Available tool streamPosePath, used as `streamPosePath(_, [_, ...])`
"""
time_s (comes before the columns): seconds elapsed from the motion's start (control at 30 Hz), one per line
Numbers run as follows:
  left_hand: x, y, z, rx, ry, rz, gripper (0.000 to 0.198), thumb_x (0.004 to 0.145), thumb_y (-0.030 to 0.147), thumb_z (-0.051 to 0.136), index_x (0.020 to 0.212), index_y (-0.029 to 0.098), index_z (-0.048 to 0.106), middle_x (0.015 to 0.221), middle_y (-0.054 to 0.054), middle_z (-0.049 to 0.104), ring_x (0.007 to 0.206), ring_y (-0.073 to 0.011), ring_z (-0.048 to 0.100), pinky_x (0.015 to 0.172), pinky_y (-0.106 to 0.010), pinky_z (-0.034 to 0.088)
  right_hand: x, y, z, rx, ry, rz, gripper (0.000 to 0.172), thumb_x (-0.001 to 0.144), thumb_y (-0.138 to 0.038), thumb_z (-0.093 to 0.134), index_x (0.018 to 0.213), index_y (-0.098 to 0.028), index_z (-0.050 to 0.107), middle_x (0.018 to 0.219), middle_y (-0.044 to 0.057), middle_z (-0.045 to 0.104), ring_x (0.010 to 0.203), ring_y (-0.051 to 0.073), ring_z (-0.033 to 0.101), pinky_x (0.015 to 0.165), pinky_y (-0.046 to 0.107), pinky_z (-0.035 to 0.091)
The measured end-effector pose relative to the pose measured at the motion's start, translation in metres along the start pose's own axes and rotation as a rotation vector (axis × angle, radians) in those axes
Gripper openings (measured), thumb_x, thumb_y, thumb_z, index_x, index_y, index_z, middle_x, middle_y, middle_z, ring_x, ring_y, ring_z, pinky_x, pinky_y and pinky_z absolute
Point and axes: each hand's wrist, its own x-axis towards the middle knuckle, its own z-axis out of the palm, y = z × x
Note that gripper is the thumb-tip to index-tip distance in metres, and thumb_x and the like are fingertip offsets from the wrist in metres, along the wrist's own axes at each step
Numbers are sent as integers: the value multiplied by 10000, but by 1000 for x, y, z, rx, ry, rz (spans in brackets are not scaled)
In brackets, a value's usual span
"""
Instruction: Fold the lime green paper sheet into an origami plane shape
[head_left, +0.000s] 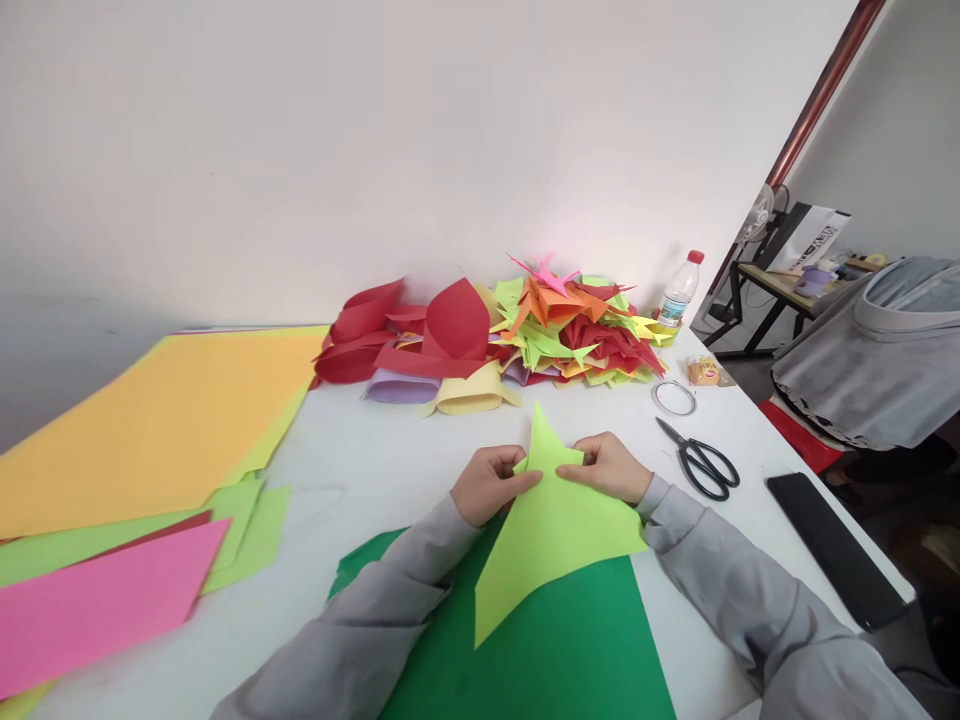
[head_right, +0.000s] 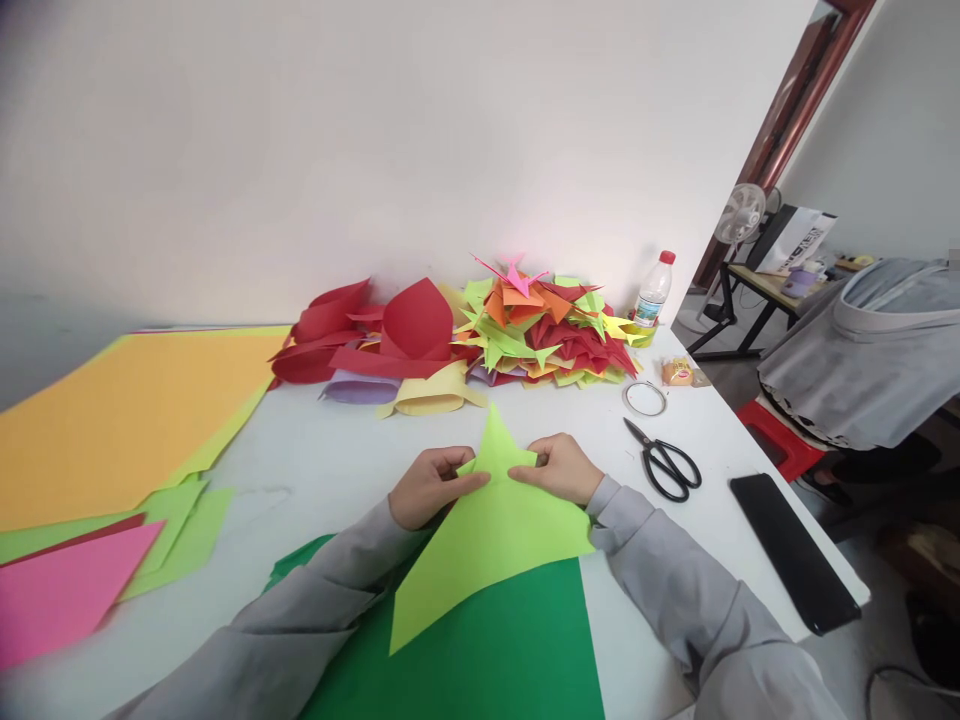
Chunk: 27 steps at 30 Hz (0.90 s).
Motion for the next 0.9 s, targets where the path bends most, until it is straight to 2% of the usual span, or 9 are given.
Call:
streamPosePath(0.1, [-5, 5, 6, 35, -35, 40, 479, 535, 520, 785, 503, 191, 438, 326, 72, 444, 290, -66, 376, 326, -187, 266, -1, 0, 3, -65, -34, -73, 531, 643, -667, 666, 585, -162, 514, 485, -70, 386, 480, 69, 325, 439, 217, 239])
streamPosePath(0.2, [-9, 7, 11, 90, -92, 96, 458, 672, 580, 665, 536, 186, 476, 373, 44, 506, 317, -74, 404, 352, -199, 311, -2, 0, 6, -41, -83, -105, 610, 711, -766, 511, 561, -180, 430, 500, -74, 330, 498, 70, 298, 465, 222, 250])
streamPosePath(0.27, [-10, 6, 13, 112, -114, 115, 451, 720, 586, 611, 553, 183, 498, 397, 35, 528, 332, -77, 414, 363, -203, 324, -3, 1, 8, -17, -89, -87, 656, 757, -804, 378, 546, -184, 402, 498, -66, 338, 494, 73, 306, 479, 231, 266])
streamPosePath(0.33, [-10, 4, 14, 121, -113, 122, 422, 710, 557, 636, 562, 182, 511, 395, 43, 522, 336, -74, 408, 363, -198, 311, -4, 0, 9, -16, -78, -77, 687, 780, -812, 305, 529, -180, 405, 493, -53, 371, 493, 77, 328, 493, 240, 281])
streamPosePath(0.4, [-10, 3, 17, 129, -113, 130, 387, 696, 526, 660, 578, 179, 535, 412, 43, 539, 343, -73, 414, 366, -195, 307, -5, -2, 8, -16, -92, -84, 687, 773, -807, 343, 533, -170, 436, 503, -46, 394, 508, 80, 347, 502, 240, 286])
streamPosePath(0.53, [-12, 4, 19, 123, -115, 140, 359, 711, 508, 643, 597, 172, 586, 483, 12, 605, 362, -81, 450, 381, -203, 333, -6, -6, 5, 75, -167, -42, 594, 694, -741, 568, 591, -161, 501, 512, -62, 389, 513, 76, 344, 482, 225, 271])
streamPosePath(0.6, [-13, 4, 17, 89, -62, 146, 337, 688, 487, 674, 602, 168, 606, 464, 15, 593, 350, -79, 440, 373, -203, 322, -6, -6, 3, 157, -190, 14, 538, 692, -680, 618, 603, -158, 521, 506, -64, 400, 497, 73, 345, 467, 220, 269])
streamPosePath(0.77, [-5, -2, 5, -79, 241, 150, 350, 643, 441, 746, 562, 183, 523, 328, 87, 418, 288, -53, 342, 324, -179, 260, -5, -1, 1, 243, -170, 58, 419, 702, -538, 648, 578, -151, 544, 502, -51, 434, 478, 71, 360, 454, 217, 268])
streamPosePath(0.9, [3, -7, 3, -179, 248, 89, 389, 578, 483, 789, 697, 170, 590, 448, 62, 537, 293, -72, 410, 291, -197, 309, -7, 1, 1, 255, -202, 56, 425, 707, -552, 644, 607, -149, 558, 524, -42, 467, 482, 77, 395, 459, 216, 294])
